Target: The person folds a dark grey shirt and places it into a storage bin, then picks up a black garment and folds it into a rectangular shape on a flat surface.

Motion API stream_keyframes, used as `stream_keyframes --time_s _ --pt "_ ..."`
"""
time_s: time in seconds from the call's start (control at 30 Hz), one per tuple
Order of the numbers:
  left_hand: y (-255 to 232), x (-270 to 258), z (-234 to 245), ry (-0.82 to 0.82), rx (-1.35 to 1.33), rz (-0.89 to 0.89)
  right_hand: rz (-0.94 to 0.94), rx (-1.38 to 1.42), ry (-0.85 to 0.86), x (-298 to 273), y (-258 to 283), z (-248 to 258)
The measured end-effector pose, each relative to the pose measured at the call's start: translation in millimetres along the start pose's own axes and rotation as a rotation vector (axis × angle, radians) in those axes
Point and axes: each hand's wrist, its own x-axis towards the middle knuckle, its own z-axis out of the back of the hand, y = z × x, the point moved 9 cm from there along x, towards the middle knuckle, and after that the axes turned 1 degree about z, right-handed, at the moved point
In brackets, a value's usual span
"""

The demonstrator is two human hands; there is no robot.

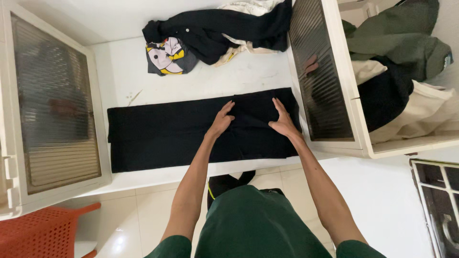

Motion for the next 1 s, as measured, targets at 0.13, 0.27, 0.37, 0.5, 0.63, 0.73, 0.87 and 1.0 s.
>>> stream_keyframes --time_s 0.13,0.27,0.37,0.5,0.63,0.73,0.87,1.0 --pt "-8.9 -8.9 -3.1 0.005 -0.054 -0.015 -0.033 0.032 -0.004 1.8 -8.1 -2.8" --pt "-12.8 -15.8 2.2 -0.110 -0.016 -0.077 0.057 0.055 -0.027 3.7 -5.3 2.0" --pt "3.9 -22.8 6.7 -0.226 -0.082 -0.003 0.009 0.091 -0.026 3.7 -9.8 4.7" --pt "8.9 -23.0 -0.8 -0.259 -0.032 -0.044 -0.120 0.289 -0.059 -1.1 -18.9 2.7" --pt "-13.2 -18.6 -7.4 -0.157 0.009 -0.217 -0.063 0.289 -0.011 -0.1 -5.9 2.2" --pt "-28.7 -21.7 -7.6 -0.098 0.065 -0.138 -0.073 0.192 0.043 -0.2 8.7 4.5" --pt "-48.9 -25.5 -1.7 -0.129 0.102 -0.061 -0.053 0.055 0.085 -3.3 29.5 11.3" --pt "-39.5 -16.7 -3.7 -0.085 -0.069 -0.080 0.012 0.038 0.069 -1.9 34.2 16.2"
